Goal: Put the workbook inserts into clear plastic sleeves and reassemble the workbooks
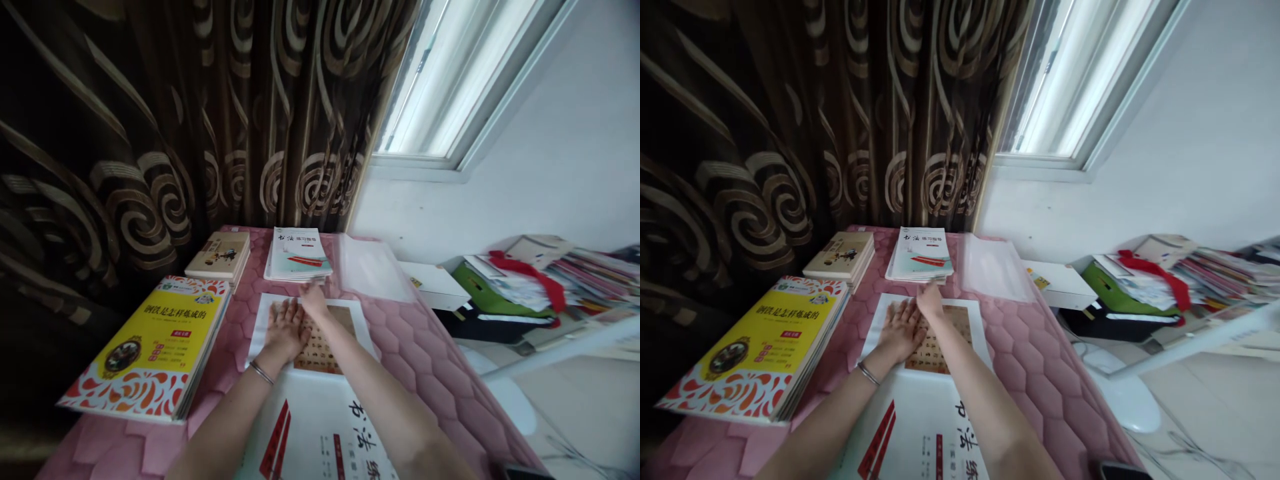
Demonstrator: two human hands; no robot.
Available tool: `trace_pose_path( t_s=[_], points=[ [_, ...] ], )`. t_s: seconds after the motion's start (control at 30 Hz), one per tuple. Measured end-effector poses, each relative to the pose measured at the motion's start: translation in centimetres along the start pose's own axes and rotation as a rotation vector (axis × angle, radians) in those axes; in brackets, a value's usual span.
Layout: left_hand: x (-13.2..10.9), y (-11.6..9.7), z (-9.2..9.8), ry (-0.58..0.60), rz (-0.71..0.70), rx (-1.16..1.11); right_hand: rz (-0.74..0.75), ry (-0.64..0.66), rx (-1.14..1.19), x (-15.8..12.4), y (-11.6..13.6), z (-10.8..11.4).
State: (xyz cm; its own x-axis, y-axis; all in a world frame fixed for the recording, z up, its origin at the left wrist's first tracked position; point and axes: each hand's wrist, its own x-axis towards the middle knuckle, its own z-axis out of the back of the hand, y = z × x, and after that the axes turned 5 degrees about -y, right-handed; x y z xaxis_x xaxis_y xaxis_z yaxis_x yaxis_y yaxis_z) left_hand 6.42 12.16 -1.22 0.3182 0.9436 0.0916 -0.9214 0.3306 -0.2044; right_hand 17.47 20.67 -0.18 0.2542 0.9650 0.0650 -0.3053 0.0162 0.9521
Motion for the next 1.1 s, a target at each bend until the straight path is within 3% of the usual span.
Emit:
trace_pose_path(
  t_s=[0.07, 0.23, 0.4, 0.53, 0.8, 1.1],
  points=[
    [0.1, 0.1, -0.1, -0.019, -0.011, -0.005, 0.092, 0.057, -0.113, -2.6, -0.7, 1.2],
    [1.0, -0.1, 0.7, -0.054, 0.023, 0.000, 0.280, 0.284, -0.767, -6.4, -1.0, 3.6],
    [1.9, 0.1, 1.3, -0.061, 0.008, 0.005, 0.242, 0.359, -0.849, -6.6, 0.1, 3.1],
    [1.9, 0.7, 0.6, -0.083, 0.047, 0.031, 0.189, 0.300, -0.927, -6.5, -0.6, 4.0],
    [1.1, 3.4, 1.3, -0.079, 0.189, 0.104, -0.006, 0.112, -1.083, -5.8, -4.1, 11.1],
    [0.3, 5.0, 2.2, -0.074, 0.296, 0.141, 0.005, 0.048, -1.118, -5.8, -4.6, 11.1]
  ],
)
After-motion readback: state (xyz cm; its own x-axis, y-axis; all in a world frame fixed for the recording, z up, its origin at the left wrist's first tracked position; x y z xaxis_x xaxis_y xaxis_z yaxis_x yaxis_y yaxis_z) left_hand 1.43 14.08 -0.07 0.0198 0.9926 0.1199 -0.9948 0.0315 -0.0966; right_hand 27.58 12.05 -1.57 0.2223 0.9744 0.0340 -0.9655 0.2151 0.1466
